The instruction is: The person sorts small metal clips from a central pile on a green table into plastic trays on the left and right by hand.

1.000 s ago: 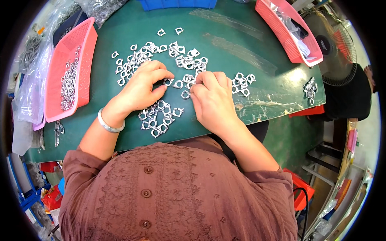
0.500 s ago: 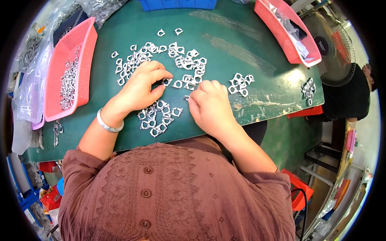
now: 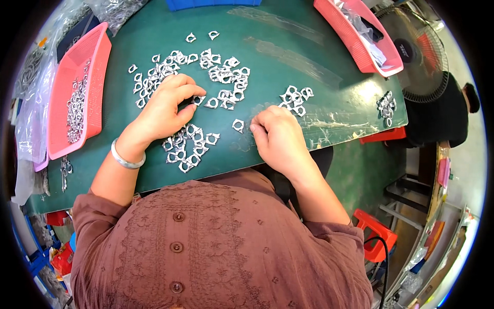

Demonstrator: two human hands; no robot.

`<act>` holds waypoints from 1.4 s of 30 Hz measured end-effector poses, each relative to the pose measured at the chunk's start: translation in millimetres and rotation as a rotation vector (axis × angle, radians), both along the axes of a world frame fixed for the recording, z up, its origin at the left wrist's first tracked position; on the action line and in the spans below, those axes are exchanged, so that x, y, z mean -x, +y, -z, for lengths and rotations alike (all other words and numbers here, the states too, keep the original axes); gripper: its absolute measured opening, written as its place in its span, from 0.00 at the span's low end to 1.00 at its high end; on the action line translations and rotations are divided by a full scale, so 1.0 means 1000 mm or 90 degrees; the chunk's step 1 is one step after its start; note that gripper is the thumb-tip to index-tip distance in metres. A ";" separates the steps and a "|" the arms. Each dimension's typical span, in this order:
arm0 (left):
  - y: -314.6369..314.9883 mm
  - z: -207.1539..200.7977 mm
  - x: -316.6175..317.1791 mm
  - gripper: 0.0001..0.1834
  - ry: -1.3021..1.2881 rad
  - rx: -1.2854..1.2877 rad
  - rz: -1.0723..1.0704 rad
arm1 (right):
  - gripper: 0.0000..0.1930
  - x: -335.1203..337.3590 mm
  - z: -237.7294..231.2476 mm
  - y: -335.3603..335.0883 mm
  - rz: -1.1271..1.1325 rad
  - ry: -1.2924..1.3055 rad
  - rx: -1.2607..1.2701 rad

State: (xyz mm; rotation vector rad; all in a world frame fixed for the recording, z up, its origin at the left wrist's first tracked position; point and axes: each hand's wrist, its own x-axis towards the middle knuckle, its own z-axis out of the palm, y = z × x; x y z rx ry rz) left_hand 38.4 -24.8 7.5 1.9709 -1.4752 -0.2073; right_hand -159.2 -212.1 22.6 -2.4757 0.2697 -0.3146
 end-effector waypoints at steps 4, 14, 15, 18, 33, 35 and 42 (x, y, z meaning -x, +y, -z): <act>0.000 0.000 0.001 0.16 -0.001 0.000 0.004 | 0.09 0.002 -0.005 0.002 -0.014 0.004 -0.003; 0.000 -0.002 0.001 0.16 0.004 0.003 0.006 | 0.17 -0.001 -0.001 0.010 -0.038 0.011 0.056; 0.000 -0.002 0.001 0.16 0.006 0.001 0.006 | 0.16 -0.001 0.000 0.011 -0.041 -0.001 0.070; 0.000 -0.001 0.002 0.17 0.002 0.019 -0.007 | 0.15 -0.002 0.003 0.011 -0.049 -0.004 0.073; -0.003 -0.017 0.026 0.11 0.541 0.018 0.037 | 0.15 -0.038 -0.002 0.036 -0.065 -0.263 -0.026; -0.002 -0.017 0.024 0.13 0.670 0.046 0.010 | 0.15 -0.041 -0.003 0.040 -0.075 -0.256 -0.042; -0.001 -0.018 0.021 0.12 0.723 0.066 -0.072 | 0.08 -0.046 0.002 0.039 -0.007 -0.085 -0.573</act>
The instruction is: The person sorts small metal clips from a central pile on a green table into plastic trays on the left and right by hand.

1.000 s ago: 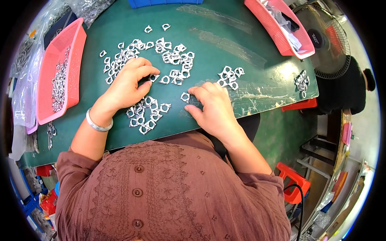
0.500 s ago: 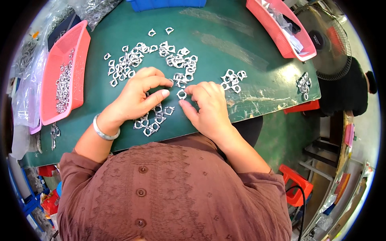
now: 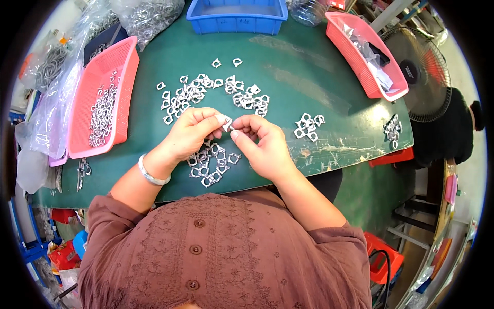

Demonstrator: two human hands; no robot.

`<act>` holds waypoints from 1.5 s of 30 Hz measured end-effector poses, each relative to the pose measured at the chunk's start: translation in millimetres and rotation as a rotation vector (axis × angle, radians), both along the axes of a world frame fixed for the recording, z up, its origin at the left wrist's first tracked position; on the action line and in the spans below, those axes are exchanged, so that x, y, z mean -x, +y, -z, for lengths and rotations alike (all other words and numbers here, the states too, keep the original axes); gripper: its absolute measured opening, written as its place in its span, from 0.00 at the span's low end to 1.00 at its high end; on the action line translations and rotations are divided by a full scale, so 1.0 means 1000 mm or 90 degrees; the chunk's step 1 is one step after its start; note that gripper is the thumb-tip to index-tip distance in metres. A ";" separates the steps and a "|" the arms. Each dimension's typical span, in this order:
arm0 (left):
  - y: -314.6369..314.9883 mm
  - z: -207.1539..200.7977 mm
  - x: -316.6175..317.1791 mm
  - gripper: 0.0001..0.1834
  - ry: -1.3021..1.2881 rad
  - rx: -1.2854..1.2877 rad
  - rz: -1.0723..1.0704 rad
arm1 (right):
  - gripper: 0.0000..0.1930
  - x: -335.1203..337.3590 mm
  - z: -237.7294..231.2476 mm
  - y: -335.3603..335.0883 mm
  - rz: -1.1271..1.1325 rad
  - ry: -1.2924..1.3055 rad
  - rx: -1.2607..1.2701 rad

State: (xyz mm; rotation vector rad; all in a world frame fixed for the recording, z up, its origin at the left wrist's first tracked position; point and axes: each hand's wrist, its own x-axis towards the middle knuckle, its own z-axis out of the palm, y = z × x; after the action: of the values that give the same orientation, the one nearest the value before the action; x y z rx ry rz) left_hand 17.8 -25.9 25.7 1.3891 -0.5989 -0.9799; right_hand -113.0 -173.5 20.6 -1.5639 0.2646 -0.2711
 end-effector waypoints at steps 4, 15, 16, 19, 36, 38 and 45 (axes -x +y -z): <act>0.000 0.003 0.000 0.12 -0.064 0.006 -0.019 | 0.07 -0.004 -0.006 0.001 -0.020 0.048 -0.056; -0.001 0.002 0.005 0.12 -0.301 0.057 -0.078 | 0.06 -0.008 -0.005 0.002 -0.011 0.043 -0.128; -0.001 0.002 0.006 0.12 -0.308 0.053 -0.076 | 0.06 -0.008 -0.005 0.002 -0.010 0.043 -0.128; -0.001 0.002 0.006 0.12 -0.330 0.061 -0.075 | 0.06 -0.007 -0.005 0.002 -0.012 0.038 -0.128; -0.003 0.005 0.011 0.12 -0.319 0.080 -0.114 | 0.06 -0.012 -0.007 0.009 0.031 0.016 -0.223; -0.003 0.005 0.011 0.12 -0.287 0.079 -0.122 | 0.06 -0.012 -0.009 0.010 0.034 0.018 -0.231; -0.003 0.008 0.012 0.13 -0.203 0.072 -0.116 | 0.07 -0.012 -0.010 0.011 0.036 0.018 -0.247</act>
State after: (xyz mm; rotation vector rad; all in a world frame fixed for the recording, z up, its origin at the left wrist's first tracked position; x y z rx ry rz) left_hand 5.8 -28.7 18.0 1.4802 -0.7369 -0.5744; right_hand -100.6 -162.7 30.9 -1.1789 0.3608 -0.2257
